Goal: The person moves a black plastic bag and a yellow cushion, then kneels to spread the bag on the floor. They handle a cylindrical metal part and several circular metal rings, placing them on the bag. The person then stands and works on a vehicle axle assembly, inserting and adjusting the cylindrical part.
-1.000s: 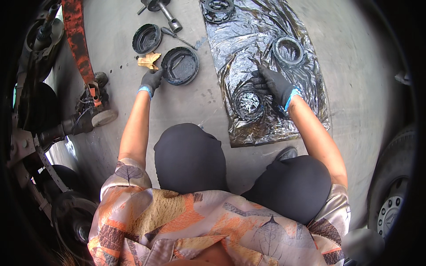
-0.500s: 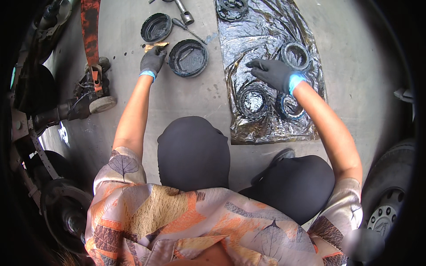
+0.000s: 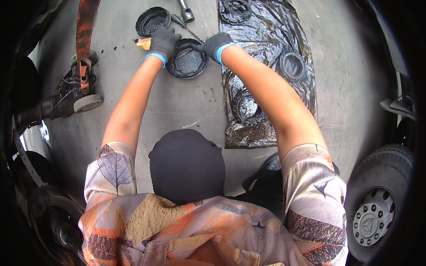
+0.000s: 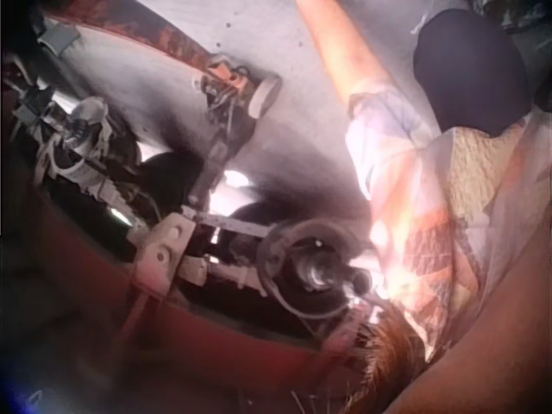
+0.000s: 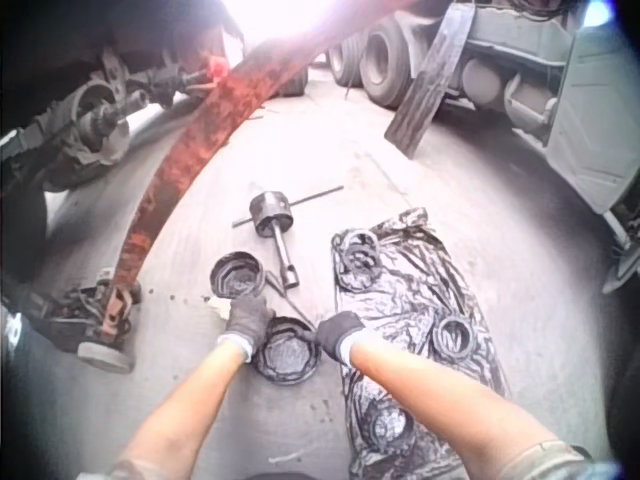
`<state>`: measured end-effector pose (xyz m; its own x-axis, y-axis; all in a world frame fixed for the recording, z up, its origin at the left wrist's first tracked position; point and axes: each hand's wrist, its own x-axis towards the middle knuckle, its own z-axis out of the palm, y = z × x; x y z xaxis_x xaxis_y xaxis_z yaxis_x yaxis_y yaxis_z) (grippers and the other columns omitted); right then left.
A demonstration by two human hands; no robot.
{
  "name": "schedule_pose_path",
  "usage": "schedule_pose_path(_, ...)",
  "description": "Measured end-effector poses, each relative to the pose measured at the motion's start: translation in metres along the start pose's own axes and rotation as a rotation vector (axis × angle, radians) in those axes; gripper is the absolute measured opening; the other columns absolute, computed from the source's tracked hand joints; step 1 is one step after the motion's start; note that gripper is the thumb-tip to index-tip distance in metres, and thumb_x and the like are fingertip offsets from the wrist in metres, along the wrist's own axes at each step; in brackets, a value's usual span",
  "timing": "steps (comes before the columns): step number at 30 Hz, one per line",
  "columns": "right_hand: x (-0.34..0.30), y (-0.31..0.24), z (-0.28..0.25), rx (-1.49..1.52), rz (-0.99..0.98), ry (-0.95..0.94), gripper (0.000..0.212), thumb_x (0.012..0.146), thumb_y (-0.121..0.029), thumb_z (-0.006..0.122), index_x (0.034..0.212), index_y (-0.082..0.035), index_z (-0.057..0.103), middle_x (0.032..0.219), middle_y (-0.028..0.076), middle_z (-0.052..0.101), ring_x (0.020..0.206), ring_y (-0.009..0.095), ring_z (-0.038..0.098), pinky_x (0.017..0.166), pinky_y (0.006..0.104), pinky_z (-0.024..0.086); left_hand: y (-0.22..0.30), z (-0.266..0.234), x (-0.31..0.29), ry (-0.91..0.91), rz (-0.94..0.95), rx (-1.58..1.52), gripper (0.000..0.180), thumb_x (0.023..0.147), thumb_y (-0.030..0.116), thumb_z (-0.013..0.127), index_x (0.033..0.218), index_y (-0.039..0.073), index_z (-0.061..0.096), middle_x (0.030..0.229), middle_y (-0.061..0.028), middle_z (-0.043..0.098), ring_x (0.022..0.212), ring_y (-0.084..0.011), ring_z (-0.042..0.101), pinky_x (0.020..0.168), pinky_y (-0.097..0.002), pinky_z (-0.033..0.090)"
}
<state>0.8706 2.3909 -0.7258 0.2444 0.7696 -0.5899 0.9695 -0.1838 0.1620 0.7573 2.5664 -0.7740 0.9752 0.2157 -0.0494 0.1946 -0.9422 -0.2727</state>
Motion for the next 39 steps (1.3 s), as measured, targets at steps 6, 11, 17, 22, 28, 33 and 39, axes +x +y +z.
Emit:
schedule_pose_path(6,0.014,0.001,0.018,-0.021,0.009,-0.064,0.046,0.096,-0.026,0.042,0.138,-0.043,0.036,0.118,0.01,0.062,0.103,0.028,0.064,0.084,0.0402,0.051,0.016,-0.001,0.025,-0.237,0.078,-0.02,0.028,0.084,0.01,0.054,0.107,0.018,0.066,0.104,-0.009,0.065,0.099,-0.0278,0.063,0.085,-0.0377,0.051)
schedule_pose_path(11,0.002,-0.008,0.026,0.06,0.047,-0.067,0.06,0.09,-0.01,0.044,0.14,-0.043,0.033,0.108,0.01,0.065,0.097,0.027,0.066,0.078,0.0399,0.052,0.013,0.0,0.019,-0.18,0.062,-0.18,0.022,0.083,0.007,0.054,0.101,0.013,0.064,0.1,-0.0138,0.066,0.098,-0.0306,0.063,0.083,-0.0409,0.05)
schedule_pose_path(17,-0.006,-0.027,0.047,0.262,0.046,-0.079,0.053,0.091,-0.014,0.042,0.14,-0.033,0.038,0.116,0.012,0.064,0.104,0.031,0.063,0.084,0.0433,0.05,0.016,-0.008,0.01,-0.211,-0.022,-0.249,0.024,0.084,0.007,0.051,0.106,0.009,0.061,0.102,-0.0164,0.065,0.1,-0.0334,0.062,0.083,-0.0422,0.05)
schedule_pose_path(22,-0.02,-0.05,0.077,0.53,0.066,-0.045,0.055,0.086,-0.011,0.042,0.141,-0.017,0.036,0.117,0.02,0.061,0.107,0.036,0.06,0.087,0.0453,0.047,0.015,-0.002,0.006,-0.291,-0.153,-0.325,0.028,0.085,0.013,0.047,0.11,0.008,0.06,0.109,-0.0193,0.063,0.104,-0.035,0.06,0.088,-0.0433,0.047)
schedule_pose_path(28,-0.034,-0.083,0.074,0.771,0.074,-0.001,0.058,0.083,-0.014,0.044,0.14,-0.005,0.035,0.118,0.023,0.059,0.108,0.036,0.059,0.091,0.0414,0.046,0.008,0.024,-0.006,-0.325,-0.33,-0.4,0.033,0.085,0.023,0.049,0.111,0.008,0.061,0.112,-0.0207,0.062,0.107,-0.0354,0.059,0.091,-0.0433,0.045)
schedule_pose_path(33,-0.03,-0.1,0.083,1.109,0.083,-0.039,0.061,0.083,-0.013,0.047,0.14,0.0,0.03,0.093,0.024,0.067,0.081,0.034,0.067,0.072,0.0412,0.053,0.01,0.025,-0.02,-0.36,-0.455,-0.466,0.036,0.083,0.028,0.051,0.11,0.007,0.064,0.114,-0.021,0.062,0.108,-0.0355,0.058,0.093,-0.0419,0.045)
schedule_pose_path(39,-0.036,-0.125,0.079,1.608,0.032,-0.093,0.057,0.085,-0.011,0.048,0.137,0.005,0.028,0.077,0.018,0.066,0.064,0.024,0.066,0.056,0.0345,0.055,0.011,0.039,-0.047,-0.359,-0.652,-0.579,0.038,0.08,0.03,0.053,0.104,0.004,0.068,0.112,-0.0228,0.062,0.108,-0.0362,0.059,0.093,-0.0409,0.045)
